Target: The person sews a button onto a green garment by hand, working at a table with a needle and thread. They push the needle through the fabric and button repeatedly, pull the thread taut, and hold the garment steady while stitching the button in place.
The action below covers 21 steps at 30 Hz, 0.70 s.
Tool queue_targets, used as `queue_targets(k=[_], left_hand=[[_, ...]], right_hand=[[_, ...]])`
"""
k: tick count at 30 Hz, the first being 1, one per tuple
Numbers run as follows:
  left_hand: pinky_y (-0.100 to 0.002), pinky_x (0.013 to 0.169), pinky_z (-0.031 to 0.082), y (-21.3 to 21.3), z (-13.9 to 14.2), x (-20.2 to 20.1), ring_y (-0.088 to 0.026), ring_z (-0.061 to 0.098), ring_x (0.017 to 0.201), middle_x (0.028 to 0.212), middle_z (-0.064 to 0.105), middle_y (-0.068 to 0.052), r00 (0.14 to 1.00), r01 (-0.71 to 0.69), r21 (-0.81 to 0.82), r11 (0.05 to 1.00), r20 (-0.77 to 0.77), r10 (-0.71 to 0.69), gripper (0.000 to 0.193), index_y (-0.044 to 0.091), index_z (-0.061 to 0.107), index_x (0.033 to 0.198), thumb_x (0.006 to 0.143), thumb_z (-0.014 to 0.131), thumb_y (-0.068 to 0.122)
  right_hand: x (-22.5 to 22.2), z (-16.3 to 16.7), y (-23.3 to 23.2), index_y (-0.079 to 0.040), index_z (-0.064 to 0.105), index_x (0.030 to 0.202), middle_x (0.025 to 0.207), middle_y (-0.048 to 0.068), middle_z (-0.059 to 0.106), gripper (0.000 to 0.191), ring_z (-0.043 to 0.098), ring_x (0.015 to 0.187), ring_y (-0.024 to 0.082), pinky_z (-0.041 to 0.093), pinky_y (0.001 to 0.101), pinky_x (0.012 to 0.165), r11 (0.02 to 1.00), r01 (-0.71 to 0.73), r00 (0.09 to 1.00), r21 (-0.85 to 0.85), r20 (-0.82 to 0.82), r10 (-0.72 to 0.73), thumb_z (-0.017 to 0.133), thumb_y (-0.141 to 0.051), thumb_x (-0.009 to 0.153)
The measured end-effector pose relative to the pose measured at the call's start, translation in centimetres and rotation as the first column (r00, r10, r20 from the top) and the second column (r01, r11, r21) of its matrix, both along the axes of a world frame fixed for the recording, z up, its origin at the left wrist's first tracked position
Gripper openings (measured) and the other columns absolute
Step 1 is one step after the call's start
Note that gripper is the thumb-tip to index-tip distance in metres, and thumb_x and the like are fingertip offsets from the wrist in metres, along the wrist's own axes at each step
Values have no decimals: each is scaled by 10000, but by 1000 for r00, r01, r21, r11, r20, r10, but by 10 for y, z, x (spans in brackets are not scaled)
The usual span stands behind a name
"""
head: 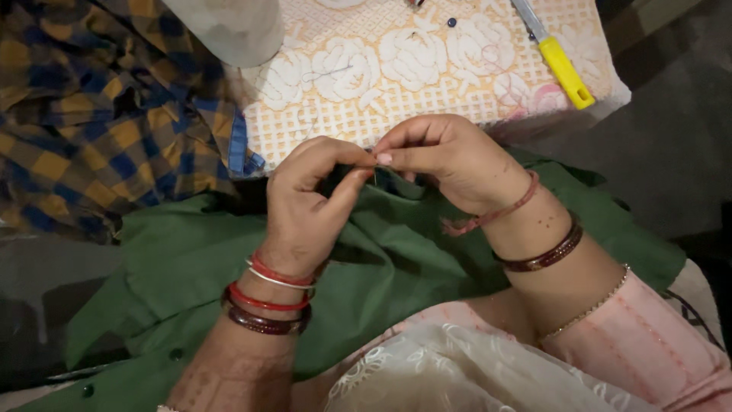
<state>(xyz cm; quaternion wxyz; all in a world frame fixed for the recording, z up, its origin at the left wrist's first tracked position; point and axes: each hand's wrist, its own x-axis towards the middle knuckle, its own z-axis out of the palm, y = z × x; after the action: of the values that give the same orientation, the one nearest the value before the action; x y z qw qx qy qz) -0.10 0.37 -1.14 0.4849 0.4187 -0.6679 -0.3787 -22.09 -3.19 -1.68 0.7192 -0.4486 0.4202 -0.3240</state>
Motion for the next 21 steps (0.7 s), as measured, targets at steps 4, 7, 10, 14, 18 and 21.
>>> queue_targets(k=[4,7,10,14,18,21], left_hand=[[-250,818,533,-1,-4,1,-102,663,902,954,709,-23,986,97,198,975,-152,-67,104,8,708,985,894,741,-29],[-232,839,537,0,-7,2,-72,654,931,987,716,-9,945,207,320,925,-310,-104,101,3,711,1006,914,726,-36],[-226,861,535,-1,-12,3,-69,646,947,1003,707,-3,920,255,345,904,-374,-117,105,-3,702,1020,925,721,-45],[-219,843,521,-2,-19,1,-62,629,933,986,690,12,889,247,403,881,-455,-41,114,5,678,1006,916,711,-56],[-220,764,497,-14,-18,-6,-70,610,836,920,685,4,829,268,482,834,-556,55,104,8,688,982,899,703,-52],[-216,766,516,-39,-14,-13,-69,623,827,899,687,3,868,236,490,839,-494,44,65,9,695,964,905,707,-16]], right_hand=[[1,-2,3,-11,712,1040,884,-26,661,127,536,748,59,434,216,684,998,-53,998,40,37,51,654,-101,974],[8,-2,7,-16,684,1006,855,-6,635,142,512,709,74,415,227,642,997,1,997,80,82,-7,595,-127,1011],[11,-1,2,-18,674,989,867,28,641,195,554,743,104,463,245,687,989,147,980,-2,136,-145,553,-164,1036],[3,-1,-8,-82,629,985,897,63,724,123,539,653,116,450,263,586,954,282,953,104,83,-291,557,-181,975],[-5,0,-24,-102,597,993,824,65,671,108,496,626,119,403,245,554,912,353,888,208,234,-397,574,-203,1020],[-25,14,-58,-92,592,1028,847,28,613,127,526,723,117,429,237,629,939,292,851,182,398,-342,602,-185,1115]])
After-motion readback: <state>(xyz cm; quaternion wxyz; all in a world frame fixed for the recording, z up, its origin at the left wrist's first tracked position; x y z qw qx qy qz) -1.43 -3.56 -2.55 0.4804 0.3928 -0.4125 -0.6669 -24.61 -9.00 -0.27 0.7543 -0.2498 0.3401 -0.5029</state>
